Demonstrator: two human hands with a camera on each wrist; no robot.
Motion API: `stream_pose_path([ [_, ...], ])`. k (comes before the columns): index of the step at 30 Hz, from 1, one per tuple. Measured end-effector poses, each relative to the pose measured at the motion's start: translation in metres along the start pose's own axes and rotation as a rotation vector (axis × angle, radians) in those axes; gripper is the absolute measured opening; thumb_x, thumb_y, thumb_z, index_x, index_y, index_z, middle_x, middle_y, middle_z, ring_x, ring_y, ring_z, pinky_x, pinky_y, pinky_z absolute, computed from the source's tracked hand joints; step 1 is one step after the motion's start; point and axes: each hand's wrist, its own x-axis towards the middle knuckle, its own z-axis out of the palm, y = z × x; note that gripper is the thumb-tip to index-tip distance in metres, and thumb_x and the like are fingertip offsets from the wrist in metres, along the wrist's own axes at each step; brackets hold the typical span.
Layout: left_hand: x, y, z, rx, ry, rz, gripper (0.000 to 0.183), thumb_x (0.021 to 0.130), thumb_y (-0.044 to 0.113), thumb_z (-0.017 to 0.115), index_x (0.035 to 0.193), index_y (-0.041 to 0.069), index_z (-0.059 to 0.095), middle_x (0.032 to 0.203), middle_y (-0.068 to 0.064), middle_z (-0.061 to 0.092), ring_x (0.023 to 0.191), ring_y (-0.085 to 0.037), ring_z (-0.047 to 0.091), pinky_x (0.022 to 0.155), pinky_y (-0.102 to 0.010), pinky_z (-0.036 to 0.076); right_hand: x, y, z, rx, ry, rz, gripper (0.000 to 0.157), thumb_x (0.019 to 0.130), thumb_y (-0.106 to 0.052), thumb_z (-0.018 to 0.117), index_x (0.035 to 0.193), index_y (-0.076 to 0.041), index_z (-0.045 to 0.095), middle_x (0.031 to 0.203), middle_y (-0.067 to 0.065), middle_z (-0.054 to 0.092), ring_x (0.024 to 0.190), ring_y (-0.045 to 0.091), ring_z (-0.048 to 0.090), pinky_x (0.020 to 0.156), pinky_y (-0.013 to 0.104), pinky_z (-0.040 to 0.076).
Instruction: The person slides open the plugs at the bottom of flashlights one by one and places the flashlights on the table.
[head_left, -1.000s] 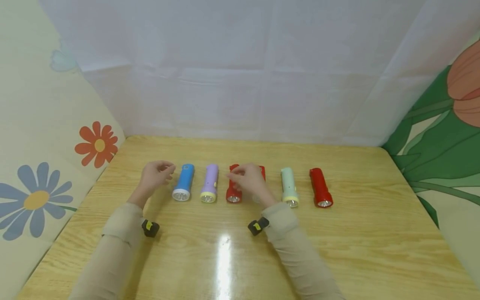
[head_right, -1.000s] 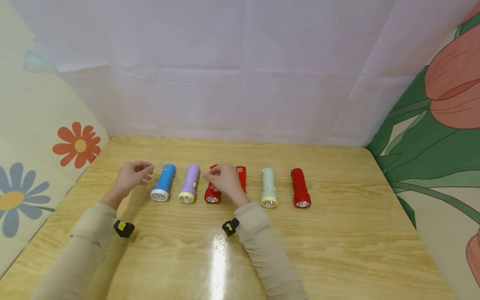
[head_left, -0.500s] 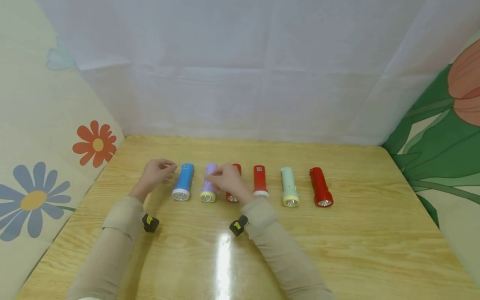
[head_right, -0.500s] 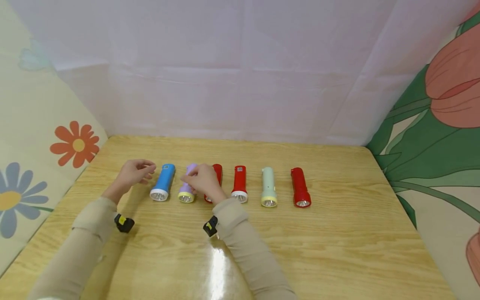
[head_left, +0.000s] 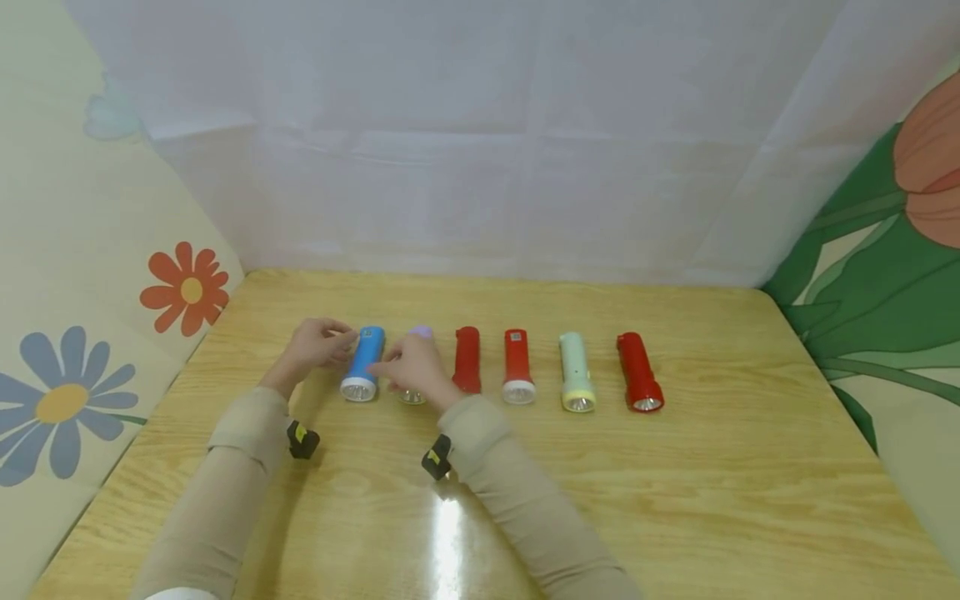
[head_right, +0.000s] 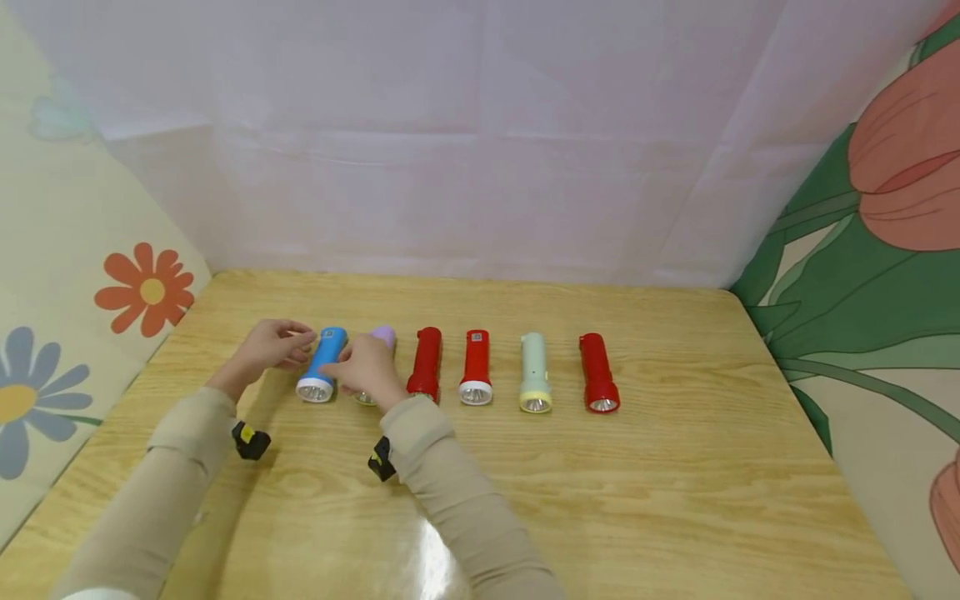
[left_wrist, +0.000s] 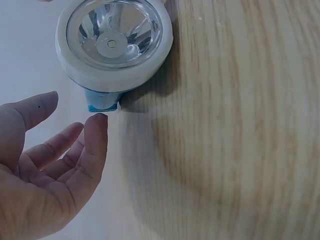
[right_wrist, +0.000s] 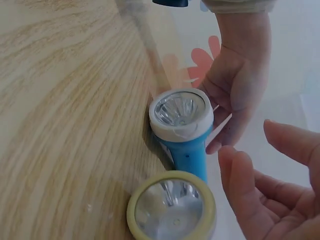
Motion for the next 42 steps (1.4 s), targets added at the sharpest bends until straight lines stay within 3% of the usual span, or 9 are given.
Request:
stream_pose_path([
  [6, 0.003, 0.001, -0.001, 0.017, -0.014, -0.022, 0.048, 0.093, 0.025, 0.050, 0.122, -0.012, 0.045, 0.105, -0.029, 0.058, 0.078, -0.022, 0.064, 0.070, -0.032, 0.054, 0.002, -0.006, 0.006, -0.034, 0.017, 0.000, 0.027, 0.078, -0.021, 0.072, 0.093, 0.001, 0.068, 0.073, 0.007, 0.065, 0.062, 0.022, 0.064, 0.048, 0.021, 0.048],
  [12, 0.004, -0.002, -0.001, 0.065, -0.046, -0.030, 0.046, 0.092, 0.029, 0.052, 0.111, -0.013, 0.055, 0.092, -0.020, 0.066, 0.076, -0.022, 0.065, 0.070, -0.033, 0.053, 0.003, -0.014, 0.016, -0.173, 0.027, -0.039, 0.025, 0.076, -0.023, 0.074, 0.083, -0.001, 0.066, 0.067, 0.005, 0.062, 0.051, 0.012, 0.056, 0.046, 0.019, 0.045],
  [16, 0.004, -0.004, 0.001, 0.034, -0.077, -0.061, 0.046, 0.091, 0.029, 0.054, 0.105, -0.014, 0.058, 0.084, -0.018, 0.067, 0.071, -0.021, 0.066, 0.067, -0.034, 0.054, 0.002, -0.016, 0.025, -0.199, 0.034, -0.031, 0.026, 0.073, -0.023, 0.077, 0.085, -0.004, 0.065, 0.060, -0.001, 0.057, 0.047, 0.011, 0.054, 0.044, 0.020, 0.045],
  [23, 0.003, -0.005, 0.005, 0.031, -0.085, -0.073, 0.046, 0.089, 0.030, 0.057, 0.101, -0.014, 0.060, 0.084, -0.019, 0.067, 0.070, -0.021, 0.066, 0.066, -0.034, 0.054, 0.004, -0.014, 0.034, -0.280, 0.061, -0.048, 0.023, 0.071, -0.022, 0.078, 0.079, -0.004, 0.064, 0.064, 0.000, 0.058, 0.043, 0.008, 0.052, 0.039, 0.017, 0.043],
  [29, 0.007, -0.006, 0.007, 0.097, -0.081, -0.073, 0.048, 0.087, 0.033, 0.060, 0.098, -0.013, 0.062, 0.079, -0.015, 0.067, 0.066, -0.018, 0.065, 0.065, -0.031, 0.054, 0.007, -0.011, 0.038, -0.403, 0.081, -0.111, 0.026, 0.069, -0.026, 0.079, 0.088, -0.010, 0.071, 0.081, -0.003, 0.067, 0.070, 0.008, 0.056, 0.064, 0.016, 0.044],
  [34, 0.007, -0.006, 0.008, 0.100, -0.094, -0.068, 0.047, 0.088, 0.032, 0.058, 0.097, -0.014, 0.062, 0.078, -0.017, 0.067, 0.066, -0.019, 0.065, 0.065, -0.032, 0.054, 0.007, -0.011, 0.038, -0.465, 0.072, -0.163, 0.013, 0.072, -0.024, 0.076, 0.074, -0.013, 0.070, 0.065, -0.008, 0.062, 0.066, 0.007, 0.051, 0.063, 0.016, 0.039],
  [39, 0.008, -0.006, 0.008, 0.077, -0.142, -0.047, 0.046, 0.090, 0.031, 0.055, 0.095, -0.014, 0.062, 0.082, -0.018, 0.067, 0.067, -0.020, 0.065, 0.065, -0.032, 0.054, 0.007, -0.011, 0.037, -0.503, 0.067, -0.191, 0.023, 0.075, -0.023, 0.074, 0.059, -0.012, 0.061, 0.050, -0.010, 0.047, 0.056, 0.005, 0.043, 0.056, 0.015, 0.033],
  [42, 0.009, -0.006, 0.008, 0.060, -0.153, -0.044, 0.044, 0.090, 0.030, 0.055, 0.090, -0.013, 0.064, 0.075, -0.015, 0.067, 0.064, -0.019, 0.064, 0.063, -0.032, 0.054, 0.006, -0.012, 0.037, -0.500, 0.062, -0.178, 0.021, 0.076, -0.022, 0.073, 0.062, -0.011, 0.064, 0.053, -0.008, 0.052, 0.058, 0.006, 0.046, 0.057, 0.015, 0.036],
])
